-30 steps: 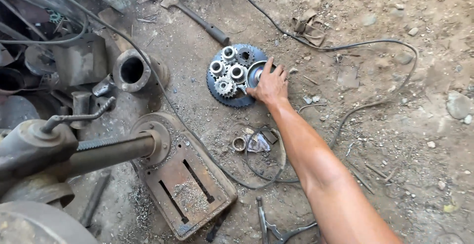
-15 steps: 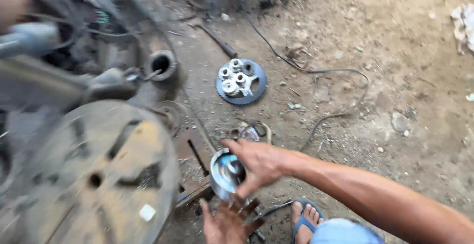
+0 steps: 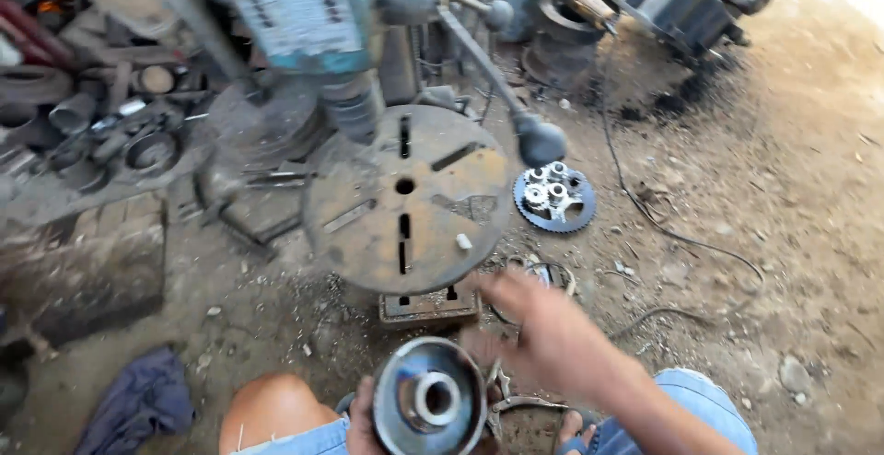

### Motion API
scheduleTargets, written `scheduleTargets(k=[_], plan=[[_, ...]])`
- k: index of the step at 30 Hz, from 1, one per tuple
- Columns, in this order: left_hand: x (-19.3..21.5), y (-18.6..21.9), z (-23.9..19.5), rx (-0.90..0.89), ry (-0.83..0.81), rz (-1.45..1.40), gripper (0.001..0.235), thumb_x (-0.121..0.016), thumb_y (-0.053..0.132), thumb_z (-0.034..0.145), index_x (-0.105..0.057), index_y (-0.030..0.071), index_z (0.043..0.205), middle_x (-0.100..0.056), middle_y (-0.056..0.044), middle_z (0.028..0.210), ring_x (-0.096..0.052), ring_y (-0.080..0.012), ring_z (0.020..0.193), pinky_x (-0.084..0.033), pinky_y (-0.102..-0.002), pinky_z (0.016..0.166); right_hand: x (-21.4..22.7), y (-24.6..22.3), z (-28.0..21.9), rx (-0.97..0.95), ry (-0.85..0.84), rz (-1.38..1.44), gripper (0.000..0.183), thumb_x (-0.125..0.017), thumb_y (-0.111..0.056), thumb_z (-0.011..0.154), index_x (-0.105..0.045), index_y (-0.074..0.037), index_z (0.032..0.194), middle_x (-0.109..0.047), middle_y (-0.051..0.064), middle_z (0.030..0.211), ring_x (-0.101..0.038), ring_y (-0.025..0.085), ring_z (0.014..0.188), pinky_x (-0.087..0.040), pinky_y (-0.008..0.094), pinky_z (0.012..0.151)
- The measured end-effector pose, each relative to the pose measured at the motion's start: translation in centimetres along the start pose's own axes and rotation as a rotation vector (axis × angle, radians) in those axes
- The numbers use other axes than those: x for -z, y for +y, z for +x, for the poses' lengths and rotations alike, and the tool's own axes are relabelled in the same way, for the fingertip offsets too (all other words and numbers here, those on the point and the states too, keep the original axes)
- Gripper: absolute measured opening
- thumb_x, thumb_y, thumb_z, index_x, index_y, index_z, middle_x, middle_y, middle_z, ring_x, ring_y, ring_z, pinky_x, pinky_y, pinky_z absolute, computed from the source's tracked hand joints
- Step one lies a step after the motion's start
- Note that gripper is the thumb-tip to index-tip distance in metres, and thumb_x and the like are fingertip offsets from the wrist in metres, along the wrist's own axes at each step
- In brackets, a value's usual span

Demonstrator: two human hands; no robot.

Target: Assembling and inspecting small metal gears and bushings on a workshop floor.

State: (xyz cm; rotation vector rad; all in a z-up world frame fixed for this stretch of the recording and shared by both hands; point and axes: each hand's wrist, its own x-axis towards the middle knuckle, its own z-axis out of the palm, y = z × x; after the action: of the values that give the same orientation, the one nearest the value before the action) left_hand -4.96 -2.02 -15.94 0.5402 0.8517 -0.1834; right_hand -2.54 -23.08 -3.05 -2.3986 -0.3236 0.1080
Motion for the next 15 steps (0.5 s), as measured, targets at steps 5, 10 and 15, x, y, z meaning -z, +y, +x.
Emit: scheduleTargets(k=[5,10,15], plan=[[-4.1,7.7,-5.0,0.215,-1.068,-0.043,0.094,-0.065,0.067,0.085,-0.045,0.001,0.149,-0.055,-0.02,0.148,-0.052,-0.0492,0.134,-0.048,-0.072,0.096,-0.8,2.4,6.6,-0.001,0.333,-0.371,0.032,-0.061,-0.034,0.1,-0.066,-0.004,0.112,-0.061,0.014,0.087,-0.061,0.036,0.072,-0.049,0.05,0.065],[-8.4,14.1,-5.4,0.117,-0.392,0.119,0.078,-0.043,0.066,0.081,-0.054,0.016,0.14,-0.058,-0.016,0.138,-0.052,-0.0423,0.126,-0.038,-0.074,0.104,-0.8,2.9,8.8,-0.275,0.244,-0.275,0.025,-0.058,-0.027,0.103,-0.069,-0.005,0.11,-0.064,0.011,0.104,-0.064,0.025,0.088,-0.057,0.042,0.087],[-9.6,17.0,0.8,-0.17,-0.556,0.369,0.066,-0.081,0.016,0.068,-0.055,-0.01,0.123,-0.067,-0.029,0.11,-0.068,-0.0427,0.099,-0.056,-0.065,0.081,-0.2,1.9,7.2,-0.274,0.442,-0.203,0.018,-0.065,-0.033,0.096,-0.071,-0.025,0.112,-0.069,0.009,0.094,-0.071,0.039,0.092,-0.059,0.049,0.077]])
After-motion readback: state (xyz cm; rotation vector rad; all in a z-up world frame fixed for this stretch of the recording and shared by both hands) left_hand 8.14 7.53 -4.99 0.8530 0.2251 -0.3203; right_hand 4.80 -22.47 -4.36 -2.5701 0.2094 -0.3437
